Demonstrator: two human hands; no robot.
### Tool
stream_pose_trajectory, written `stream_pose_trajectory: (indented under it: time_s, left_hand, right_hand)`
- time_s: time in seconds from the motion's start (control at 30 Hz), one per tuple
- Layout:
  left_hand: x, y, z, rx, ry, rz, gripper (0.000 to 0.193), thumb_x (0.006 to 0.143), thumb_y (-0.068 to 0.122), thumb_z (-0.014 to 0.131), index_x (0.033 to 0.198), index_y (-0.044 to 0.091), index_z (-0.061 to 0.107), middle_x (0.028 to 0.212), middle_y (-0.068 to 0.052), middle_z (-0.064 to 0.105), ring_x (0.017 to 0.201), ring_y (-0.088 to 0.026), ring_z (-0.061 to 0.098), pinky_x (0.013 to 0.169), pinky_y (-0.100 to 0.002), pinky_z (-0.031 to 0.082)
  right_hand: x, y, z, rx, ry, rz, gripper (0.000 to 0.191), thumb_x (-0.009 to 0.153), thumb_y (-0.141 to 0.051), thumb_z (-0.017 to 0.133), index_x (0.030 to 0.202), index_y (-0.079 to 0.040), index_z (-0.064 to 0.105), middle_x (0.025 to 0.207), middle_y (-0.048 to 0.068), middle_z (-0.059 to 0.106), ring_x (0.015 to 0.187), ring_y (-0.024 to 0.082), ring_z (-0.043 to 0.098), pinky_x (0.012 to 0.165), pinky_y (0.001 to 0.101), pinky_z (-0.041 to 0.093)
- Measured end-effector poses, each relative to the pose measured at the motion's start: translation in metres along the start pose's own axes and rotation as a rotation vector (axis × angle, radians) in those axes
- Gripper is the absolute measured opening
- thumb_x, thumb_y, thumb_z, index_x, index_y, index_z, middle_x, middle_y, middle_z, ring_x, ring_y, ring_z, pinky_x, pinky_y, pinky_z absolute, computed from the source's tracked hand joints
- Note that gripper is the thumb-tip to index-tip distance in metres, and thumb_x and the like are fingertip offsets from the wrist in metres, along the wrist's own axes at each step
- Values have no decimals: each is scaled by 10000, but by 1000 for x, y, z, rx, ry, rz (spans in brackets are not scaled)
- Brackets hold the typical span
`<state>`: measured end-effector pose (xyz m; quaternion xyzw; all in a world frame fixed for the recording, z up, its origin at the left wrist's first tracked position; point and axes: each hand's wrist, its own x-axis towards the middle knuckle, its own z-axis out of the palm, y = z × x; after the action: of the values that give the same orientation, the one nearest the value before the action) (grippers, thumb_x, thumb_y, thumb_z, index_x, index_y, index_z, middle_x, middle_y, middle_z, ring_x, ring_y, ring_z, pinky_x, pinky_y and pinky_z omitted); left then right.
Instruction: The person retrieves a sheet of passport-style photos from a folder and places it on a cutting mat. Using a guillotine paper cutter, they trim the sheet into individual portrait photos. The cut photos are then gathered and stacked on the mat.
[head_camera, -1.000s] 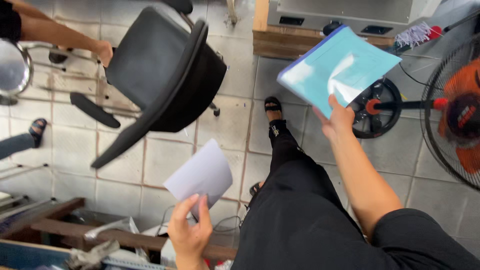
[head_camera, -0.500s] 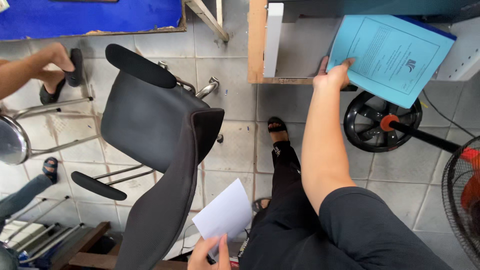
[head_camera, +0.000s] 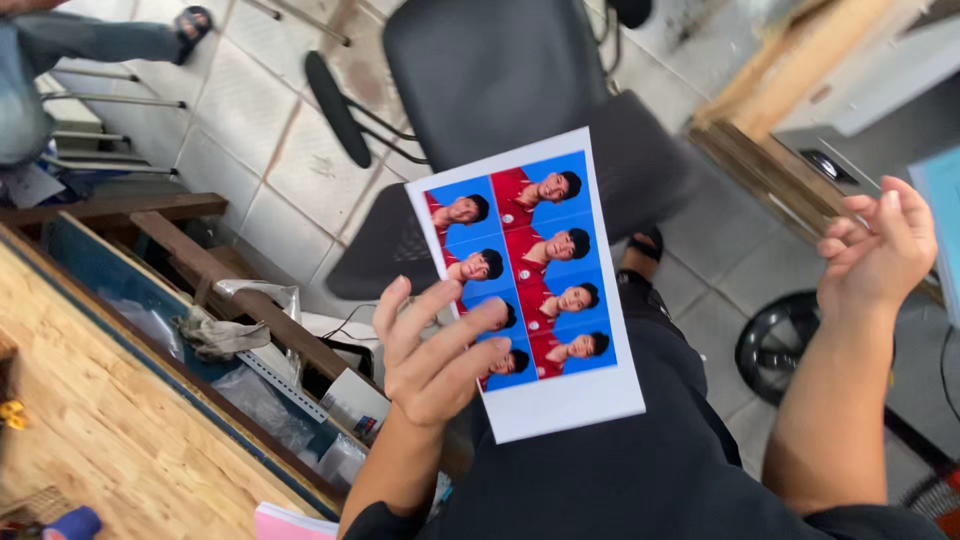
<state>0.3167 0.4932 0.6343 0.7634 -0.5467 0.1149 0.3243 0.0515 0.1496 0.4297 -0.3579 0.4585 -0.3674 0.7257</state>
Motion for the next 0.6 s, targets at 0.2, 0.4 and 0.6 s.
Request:
stream_pose_trajectory:
  time_s: [0.2, 0.4, 0.6]
  left_hand:
    - [-113, -134, -115, 96, 357, -75, 54, 865, 276, 798, 882, 227, 782, 1157, -24, 690, 1246, -297, 538, 1153, -547, 422]
    - [-208, -256, -236, 428, 538, -242, 102, 823, 235, 799, 916, 228, 757, 1132, 31, 687, 1267, -255, 551, 1146, -545, 349]
    - [-277, -344, -338, 566, 486, -719, 460, 797, 66, 726, 1219, 230, 645, 1360, -77, 592, 1401, -320, 458, 1226, -577, 288]
  right_hand:
    - [-168, 21, 277, -260, -1119, -75, 538, 1067, -316, 656, 1441, 23, 468, 1250, 205, 660, 1044, 253, 681, 851, 343, 581]
    - [-328, 150, 536, -396, -1301, 381, 615, 886, -74, 736, 1431, 52, 482, 1241, 194, 648, 1087, 229, 678, 888, 373, 579]
    - [-356, 244, 705, -637, -1503, 195, 438, 889, 51, 714, 1312, 58, 601, 1116, 153, 715, 984, 196, 706, 834, 342, 583]
